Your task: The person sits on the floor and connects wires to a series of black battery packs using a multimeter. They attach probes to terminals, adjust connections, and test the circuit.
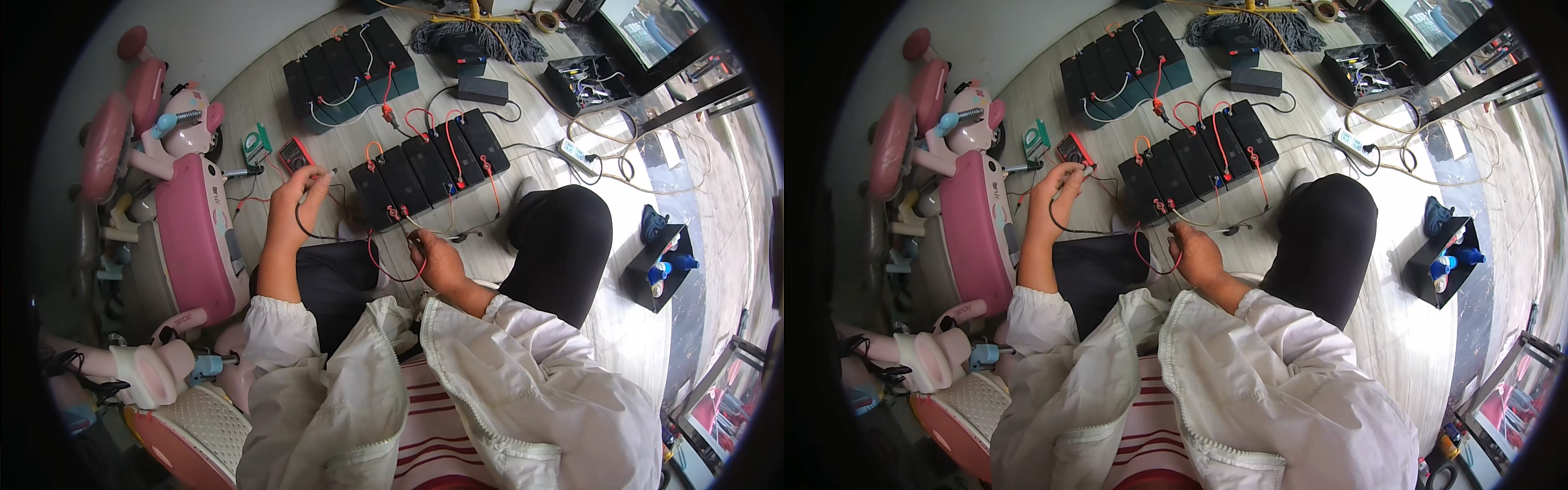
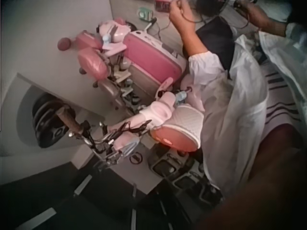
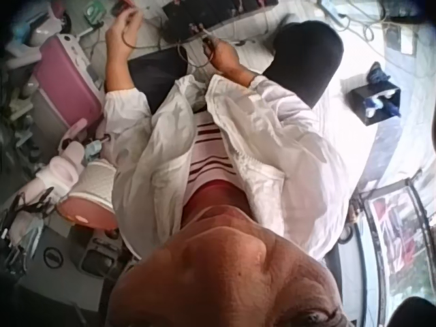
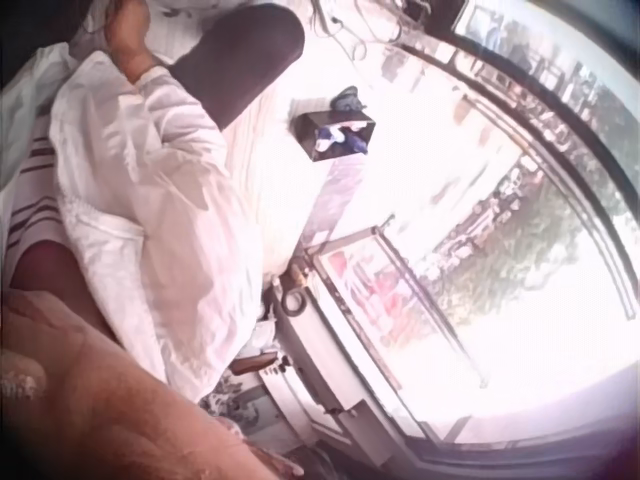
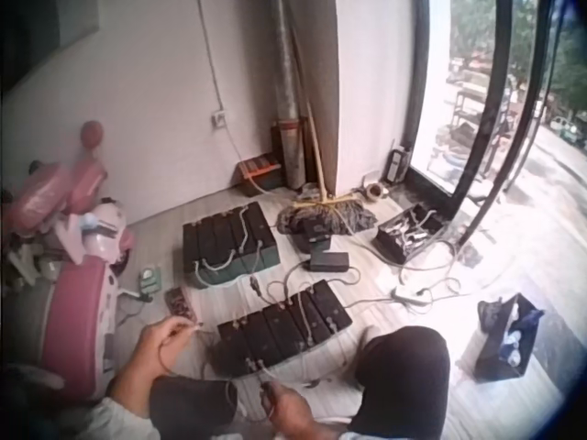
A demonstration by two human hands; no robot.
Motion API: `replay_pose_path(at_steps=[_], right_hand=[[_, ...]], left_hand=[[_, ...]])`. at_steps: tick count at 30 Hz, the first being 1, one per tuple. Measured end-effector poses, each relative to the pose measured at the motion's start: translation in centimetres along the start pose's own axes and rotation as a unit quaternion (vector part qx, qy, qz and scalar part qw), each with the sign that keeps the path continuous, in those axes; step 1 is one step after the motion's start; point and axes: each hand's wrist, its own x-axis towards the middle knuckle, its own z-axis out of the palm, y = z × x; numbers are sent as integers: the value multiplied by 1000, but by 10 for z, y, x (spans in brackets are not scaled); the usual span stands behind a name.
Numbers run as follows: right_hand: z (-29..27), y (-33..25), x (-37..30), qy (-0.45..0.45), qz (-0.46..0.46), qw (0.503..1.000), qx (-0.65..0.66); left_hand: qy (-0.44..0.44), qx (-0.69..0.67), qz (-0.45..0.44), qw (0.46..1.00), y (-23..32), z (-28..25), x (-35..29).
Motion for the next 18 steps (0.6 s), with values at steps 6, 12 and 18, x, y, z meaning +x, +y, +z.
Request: replay_pose_path(at_steps=[6, 12, 18], right_hand=[[3, 4, -3, -33, 3, 999, -6], [5, 7, -5, -50, -9, 999, -8], [6, 8, -7, -56, -14, 998, -20]], left_hand=[[-19, 3, 14, 1000, -2, 0, 2], [-22, 7, 21, 1000, -2, 1, 3], [-20, 2, 25, 999, -3, 0, 2]])
